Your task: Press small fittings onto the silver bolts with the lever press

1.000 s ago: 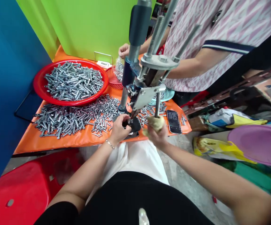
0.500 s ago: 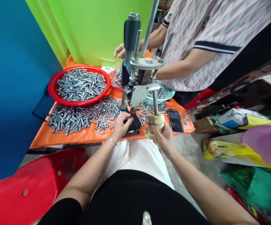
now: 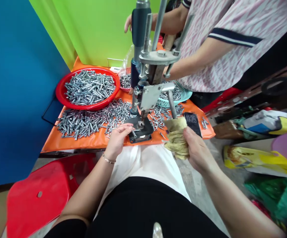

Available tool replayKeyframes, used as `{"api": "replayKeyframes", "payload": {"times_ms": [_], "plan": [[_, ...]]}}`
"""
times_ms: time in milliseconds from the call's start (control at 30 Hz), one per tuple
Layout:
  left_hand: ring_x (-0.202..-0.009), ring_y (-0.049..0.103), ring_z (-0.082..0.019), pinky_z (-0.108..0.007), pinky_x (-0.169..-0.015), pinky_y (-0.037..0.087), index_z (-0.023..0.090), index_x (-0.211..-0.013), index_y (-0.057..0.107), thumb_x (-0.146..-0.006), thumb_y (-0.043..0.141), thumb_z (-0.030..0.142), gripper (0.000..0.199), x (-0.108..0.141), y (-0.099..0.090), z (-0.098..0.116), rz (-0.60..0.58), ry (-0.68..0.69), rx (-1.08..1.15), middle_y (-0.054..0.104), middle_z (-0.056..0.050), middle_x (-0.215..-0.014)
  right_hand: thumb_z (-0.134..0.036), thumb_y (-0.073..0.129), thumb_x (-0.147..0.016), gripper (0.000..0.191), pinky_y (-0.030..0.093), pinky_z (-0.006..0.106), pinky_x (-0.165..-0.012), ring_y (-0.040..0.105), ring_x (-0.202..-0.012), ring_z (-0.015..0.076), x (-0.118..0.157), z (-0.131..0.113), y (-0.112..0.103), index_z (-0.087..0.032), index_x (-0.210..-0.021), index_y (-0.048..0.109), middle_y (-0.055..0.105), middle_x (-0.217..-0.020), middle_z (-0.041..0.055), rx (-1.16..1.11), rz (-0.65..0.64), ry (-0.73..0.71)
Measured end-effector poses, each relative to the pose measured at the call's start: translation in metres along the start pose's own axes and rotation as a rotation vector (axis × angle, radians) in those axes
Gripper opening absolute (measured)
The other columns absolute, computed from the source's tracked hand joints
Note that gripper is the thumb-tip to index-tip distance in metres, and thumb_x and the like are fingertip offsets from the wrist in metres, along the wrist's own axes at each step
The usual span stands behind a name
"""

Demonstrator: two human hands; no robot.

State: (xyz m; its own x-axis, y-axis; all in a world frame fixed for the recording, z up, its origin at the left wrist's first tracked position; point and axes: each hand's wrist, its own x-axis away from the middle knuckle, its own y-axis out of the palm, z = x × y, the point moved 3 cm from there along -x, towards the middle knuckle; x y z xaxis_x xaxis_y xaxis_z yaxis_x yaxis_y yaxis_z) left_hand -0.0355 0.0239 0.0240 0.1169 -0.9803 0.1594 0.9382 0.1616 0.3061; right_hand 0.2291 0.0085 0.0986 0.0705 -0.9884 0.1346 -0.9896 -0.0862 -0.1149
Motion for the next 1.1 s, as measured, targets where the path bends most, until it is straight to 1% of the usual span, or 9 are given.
{"api": "replayKeyframes", "payload": {"times_ms": [133,267,367,433,500,567,700,767,1100], "plan": [[-0.1,0.065,-0.022,-0.036,-0.093,0.05,0.018,-0.075,0.078,-0.079,0.076,0.042,0.024,-0.001,-0.038,0.017,0.159,0.185,-0.312,0.072,-0.009,-0.105,-0.07,0.055,-0.093,0.055,0.055,0.029,-0.064,0.069,-0.083,0.0213,-0.008,0.012,0.005,-0.024,-0.123,0.064,0.073,-0.103,0.0067,0.051,-0.014,0.004],[-0.104,0.062,-0.027,-0.047,-0.106,0.044,0.019,-0.074,0.071,-0.082,0.069,0.035,0.018,-0.016,-0.121,0.051,0.589,0.494,-0.911,0.069,-0.009,-0.096,-0.064,0.06,-0.093,0.051,0.055,0.028,-0.068,0.068,-0.086,0.0202,-0.015,0.024,0.009,-0.025,-0.126,0.061,0.072,-0.108,0.0066,0.041,-0.026,-0.017],[-0.11,0.059,-0.033,-0.054,-0.111,0.039,0.017,-0.079,0.069,-0.083,0.066,0.029,0.014,-0.034,-0.174,0.063,0.72,0.443,-1.179,0.066,-0.014,-0.099,-0.063,0.062,-0.092,0.05,0.054,0.027,-0.067,0.067,-0.084,0.0193,-0.019,0.029,0.013,-0.024,-0.122,0.062,0.071,-0.106,0.0068,0.048,0.0,-0.023],[-0.114,0.057,-0.036,-0.057,-0.11,0.039,0.015,-0.09,0.07,-0.083,0.066,0.026,0.014,-0.042,-0.187,0.062,0.705,0.39,-1.265,0.065,-0.017,-0.105,-0.063,0.064,-0.091,0.049,0.054,0.027,-0.065,0.066,-0.082,0.0188,-0.02,0.031,0.015,-0.023,-0.12,0.062,0.071,-0.104,0.0064,0.025,0.016,-0.013],[-0.118,0.054,-0.037,-0.057,-0.108,0.04,0.013,-0.104,0.07,-0.085,0.064,0.024,0.023,-0.044,-0.179,0.056,0.681,0.417,-1.301,0.063,-0.018,-0.112,-0.062,0.066,-0.089,0.05,0.055,0.026,-0.066,0.066,-0.082,0.0183,-0.02,0.031,0.017,-0.024,-0.121,0.062,0.071,-0.104,0.0059,-0.002,0.02,-0.003],[-0.118,0.053,-0.035,-0.055,-0.106,0.041,0.014,-0.112,0.069,-0.089,0.06,0.024,0.026,-0.043,-0.152,0.046,0.597,0.502,-1.318,0.062,-0.017,-0.116,-0.061,0.068,-0.088,0.05,0.055,0.026,-0.066,0.066,-0.082,0.0179,-0.02,0.031,0.018,-0.024,-0.121,0.062,0.07,-0.104,0.0058,-0.006,0.021,0.003],[-0.107,0.056,-0.028,-0.047,-0.101,0.044,0.019,-0.103,0.072,-0.096,0.052,0.021,0.021,-0.047,-0.082,0.016,0.095,0.517,-1.392,0.065,-0.011,-0.106,-0.061,0.07,-0.087,0.051,0.054,0.025,-0.064,0.063,-0.076,0.0156,-0.021,0.031,0.018,-0.024,-0.12,0.062,0.069,-0.098,0.0045,-0.004,0.039,0.017],[-0.107,0.054,-0.029,-0.045,-0.097,0.045,0.019,-0.1,0.074,-0.096,0.05,0.018,0.024,-0.055,-0.061,0.007,-0.038,0.435,-1.49,0.065,-0.011,-0.104,-0.06,0.07,-0.087,0.051,0.054,0.025,-0.064,0.062,-0.075,0.0147,-0.022,0.032,0.019,-0.024,-0.121,0.062,0.068,-0.099,0.0043,-0.006,0.037,0.022],[-0.113,0.05,-0.033,-0.044,-0.091,0.044,0.019,-0.103,0.073,-0.09,0.057,0.021,0.02,-0.092,-0.05,0.024,-0.434,0.302,-1.833,0.06,-0.014,-0.114,-0.065,0.066,-0.086,0.056,0.049,0.024,-0.06,0.056,-0.07,0.014,-0.027,0.032,0.022,-0.021,-0.119,0.059,0.063,-0.088,0.0029,0.06,0.036,0.006]]}}
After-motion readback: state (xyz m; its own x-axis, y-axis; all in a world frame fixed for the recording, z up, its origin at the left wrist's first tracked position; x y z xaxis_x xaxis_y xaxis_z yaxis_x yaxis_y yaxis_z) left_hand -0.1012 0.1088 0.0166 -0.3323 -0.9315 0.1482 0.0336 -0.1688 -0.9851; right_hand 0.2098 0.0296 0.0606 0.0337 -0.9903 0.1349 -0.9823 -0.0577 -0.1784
